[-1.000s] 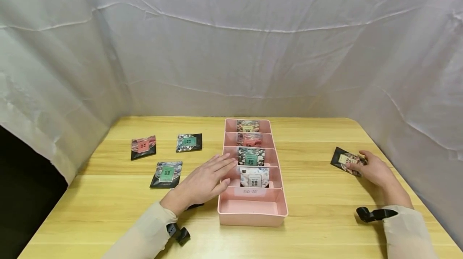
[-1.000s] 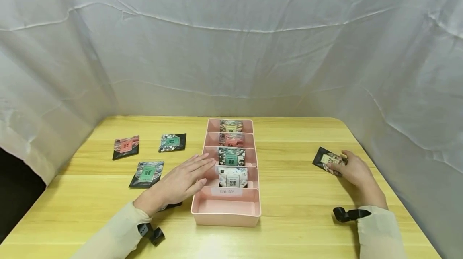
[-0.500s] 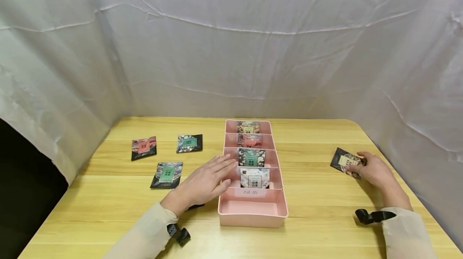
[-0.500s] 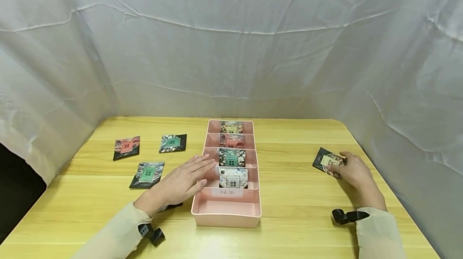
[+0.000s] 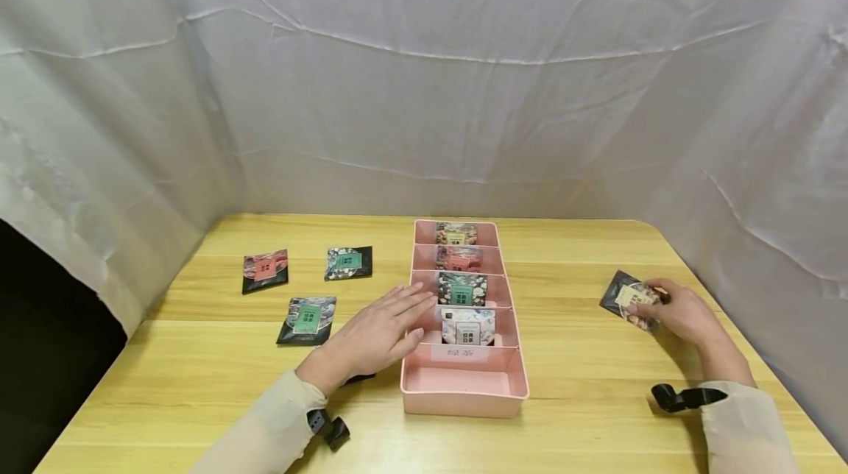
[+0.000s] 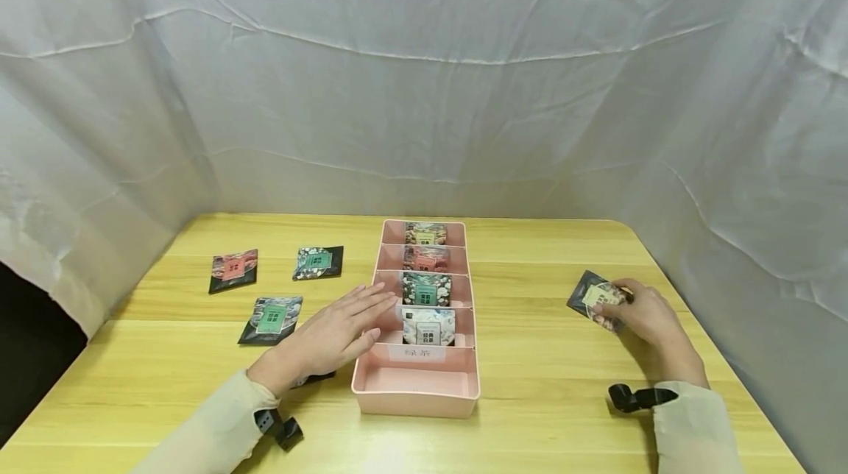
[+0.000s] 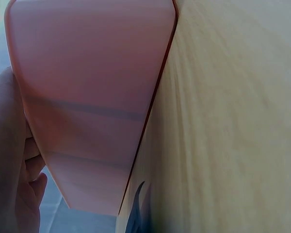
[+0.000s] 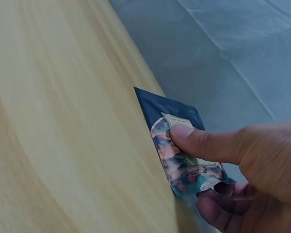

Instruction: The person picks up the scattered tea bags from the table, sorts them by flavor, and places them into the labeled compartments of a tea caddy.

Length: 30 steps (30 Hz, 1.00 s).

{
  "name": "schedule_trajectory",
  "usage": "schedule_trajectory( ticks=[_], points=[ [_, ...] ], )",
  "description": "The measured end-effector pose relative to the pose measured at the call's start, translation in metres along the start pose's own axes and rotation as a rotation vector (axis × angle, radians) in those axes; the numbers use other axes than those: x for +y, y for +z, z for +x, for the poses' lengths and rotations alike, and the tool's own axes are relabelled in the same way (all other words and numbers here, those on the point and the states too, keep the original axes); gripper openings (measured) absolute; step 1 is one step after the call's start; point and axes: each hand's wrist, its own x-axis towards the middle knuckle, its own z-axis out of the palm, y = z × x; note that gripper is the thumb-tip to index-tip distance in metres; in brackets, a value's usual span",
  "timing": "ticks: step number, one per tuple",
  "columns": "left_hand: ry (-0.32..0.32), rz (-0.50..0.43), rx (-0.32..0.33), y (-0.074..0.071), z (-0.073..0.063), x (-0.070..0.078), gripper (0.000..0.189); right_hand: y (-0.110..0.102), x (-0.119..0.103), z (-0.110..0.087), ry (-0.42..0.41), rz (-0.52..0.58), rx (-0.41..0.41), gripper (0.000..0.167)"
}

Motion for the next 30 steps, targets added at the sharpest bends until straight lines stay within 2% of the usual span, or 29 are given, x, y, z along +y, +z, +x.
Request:
schedule_trajectory(
  ticks=[8,12,18,21,27,30],
  points=[
    [-0.011,-0.007,-0.007,0.001,-0.001,0.000,0.053,0.002,-0.005,0.005,0.016,0.178,0.005,0.095],
    [-0.002,0.000,-0.002,0.001,-0.001,0.000,0.053,0.002,-0.009,0.006,0.009,0.277,0.069,0.097],
    [0.020,0.005,0.017,0.000,-0.001,0.000,0.052,0.003,-0.021,0.003,-0.001,0.342,0.131,0.091],
    [0.020,0.003,0.021,0.000,-0.001,0.000,0.052,0.003,-0.027,0.003,-0.014,0.336,0.142,0.085],
    [0.019,0.006,0.015,0.000,0.000,0.000,0.052,0.006,-0.040,0.003,-0.044,0.219,0.202,0.051],
    [0.017,0.007,0.014,0.000,0.000,0.000,0.052,0.007,-0.048,0.002,-0.083,0.252,0.200,0.040]
  ],
)
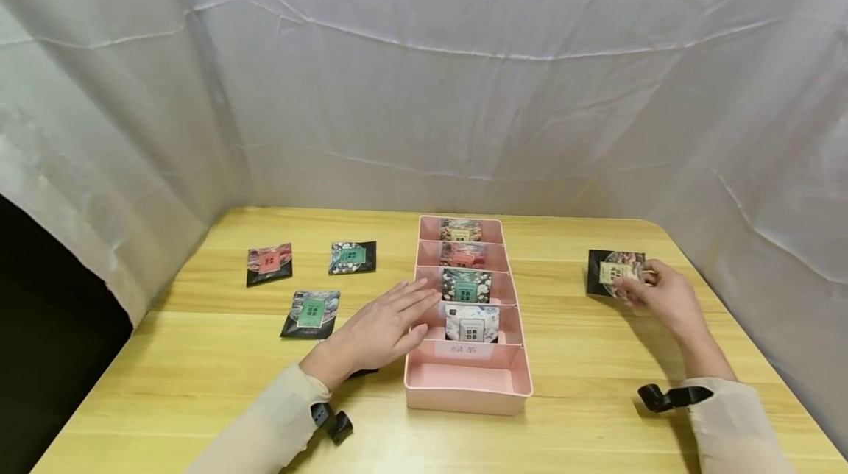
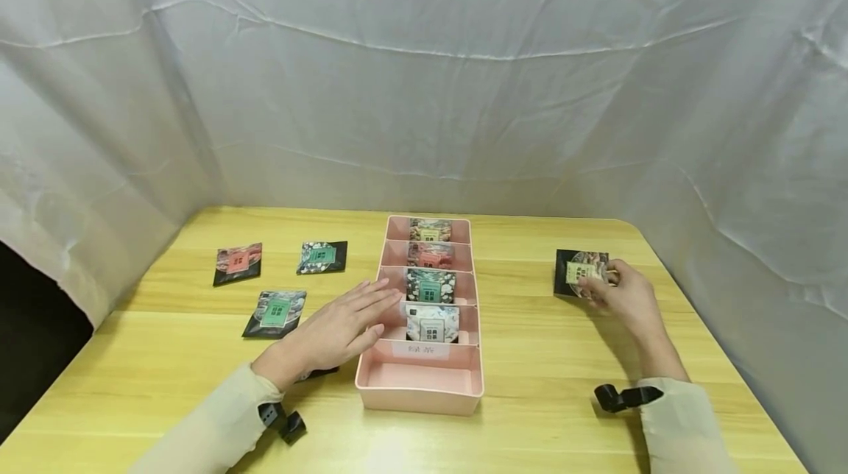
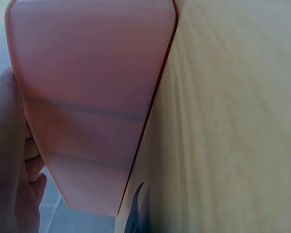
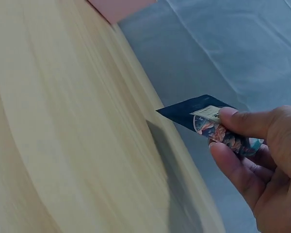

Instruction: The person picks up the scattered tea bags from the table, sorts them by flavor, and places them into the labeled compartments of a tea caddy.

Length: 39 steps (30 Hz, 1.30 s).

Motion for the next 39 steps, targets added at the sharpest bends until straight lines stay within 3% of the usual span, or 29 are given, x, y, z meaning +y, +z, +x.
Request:
schedule_trajectory(
  ticks=[6,21,34,39],
  points=[
    [0.001,-0.001,-0.002,0.000,0.000,0.000,0.052,0.005,-0.013,0.001,-0.071,0.006,0.019,0.034],
    [0.001,-0.012,-0.001,0.001,-0.003,0.000,0.052,0.016,-0.055,0.016,-0.117,0.053,0.027,0.049],
    [0.016,-0.001,-0.006,0.001,0.000,0.001,0.052,0.023,-0.092,0.035,-0.215,-0.038,0.024,0.037],
    [0.016,0.000,0.005,0.000,0.001,0.000,0.052,0.034,-0.102,0.041,-0.264,-0.007,0.032,0.032]
  ],
)
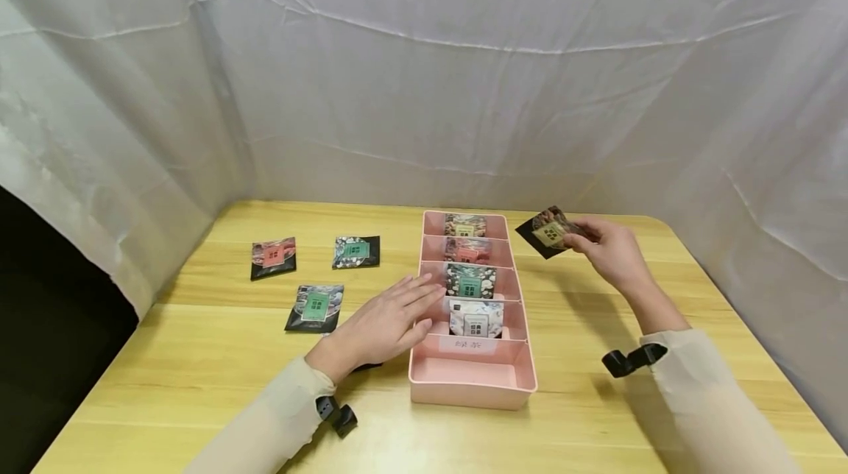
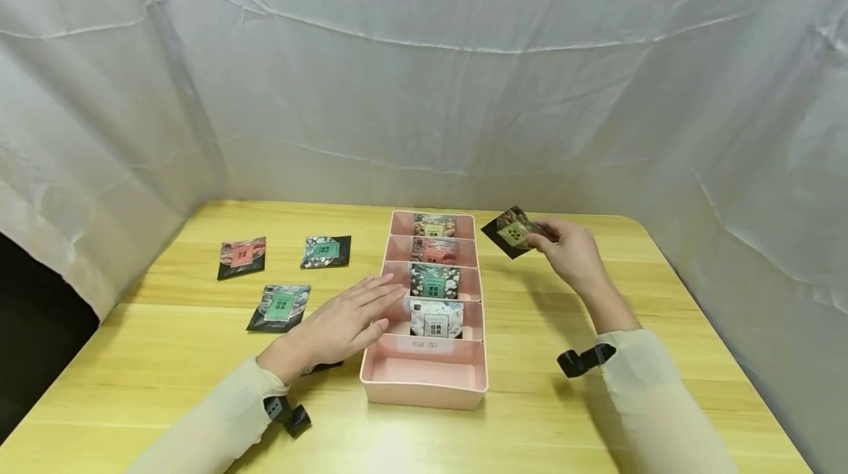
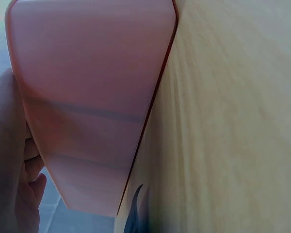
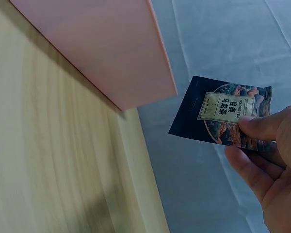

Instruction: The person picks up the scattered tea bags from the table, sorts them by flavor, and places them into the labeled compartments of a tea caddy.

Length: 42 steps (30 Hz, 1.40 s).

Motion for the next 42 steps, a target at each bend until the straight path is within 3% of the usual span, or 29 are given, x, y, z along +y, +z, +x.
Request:
schedule_trajectory(
  ticks=[7,21,42],
  points=[
    [0.000,0.006,0.000,0.000,0.000,-0.001,0.052,0.013,-0.010,0.006,-0.054,-0.014,0.025,0.026],
    [-0.001,0.005,0.002,0.000,0.000,-0.001,0.052,0.024,-0.031,0.019,-0.084,-0.005,0.007,0.028],
    [0.010,0.005,0.005,0.000,0.000,-0.001,0.052,0.034,-0.064,0.020,-0.134,0.062,0.012,0.023]
  ],
)
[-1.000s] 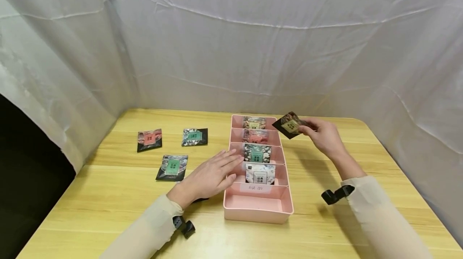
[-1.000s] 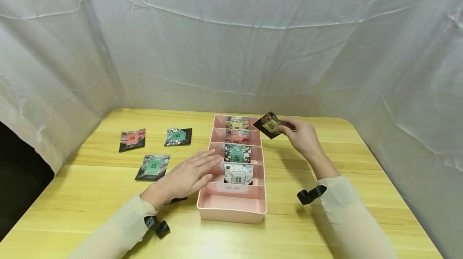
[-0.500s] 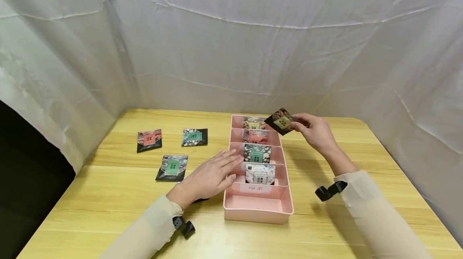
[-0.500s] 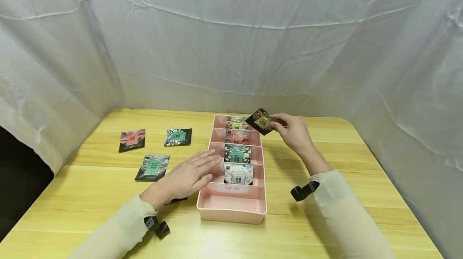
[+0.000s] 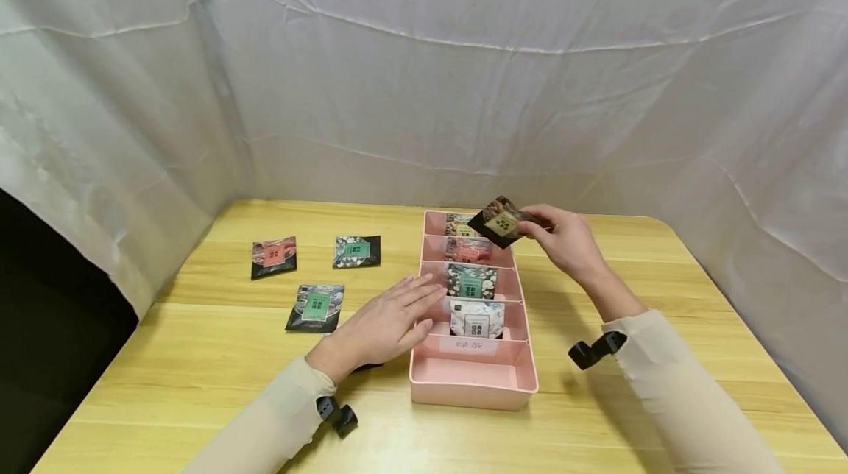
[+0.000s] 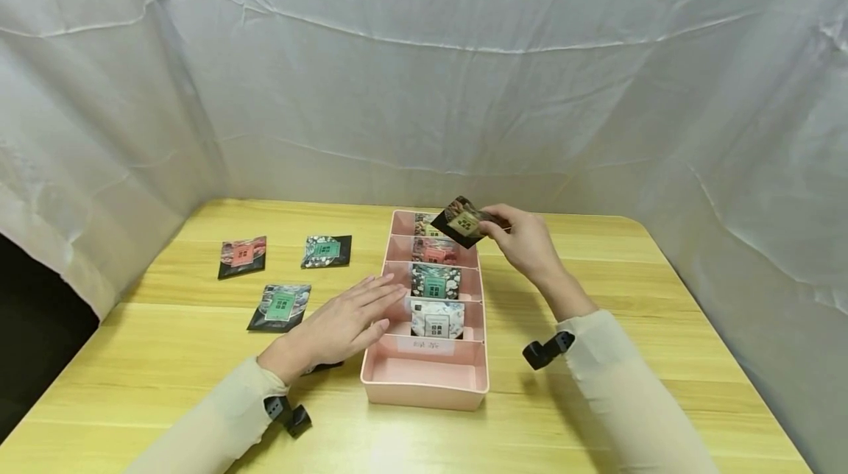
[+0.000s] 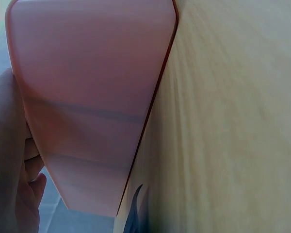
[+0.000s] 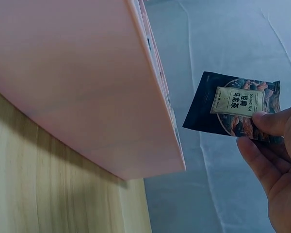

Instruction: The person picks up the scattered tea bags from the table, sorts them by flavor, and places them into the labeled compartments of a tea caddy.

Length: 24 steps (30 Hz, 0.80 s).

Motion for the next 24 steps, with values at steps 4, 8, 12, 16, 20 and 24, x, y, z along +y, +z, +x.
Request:
schedule_trajectory(
  ticks=[4,8,12,16,20,24],
  points=[
    [0.006,0.003,0.003,0.000,0.000,0.000,0.052,0.003,-0.004,-0.001,-0.015,0.015,-0.011,0.022],
    [0.002,-0.001,-0.001,0.000,0.000,0.000,0.053,0.006,-0.010,-0.001,-0.029,0.024,-0.034,0.023],
    [-0.003,-0.005,-0.006,-0.001,0.000,0.000,0.053,0.009,-0.015,-0.001,-0.046,0.030,-0.062,0.024],
    [0.000,-0.003,-0.004,-0.001,0.001,0.000,0.053,0.011,-0.019,-0.001,-0.067,0.037,-0.080,0.024],
    [0.005,0.002,0.001,0.000,0.000,0.000,0.053,0.013,-0.023,-0.001,-0.075,0.046,-0.094,0.025],
    [0.007,0.006,0.003,0.000,0.000,0.000,0.053,0.014,-0.025,-0.001,-0.077,0.033,-0.102,0.025]
  ],
)
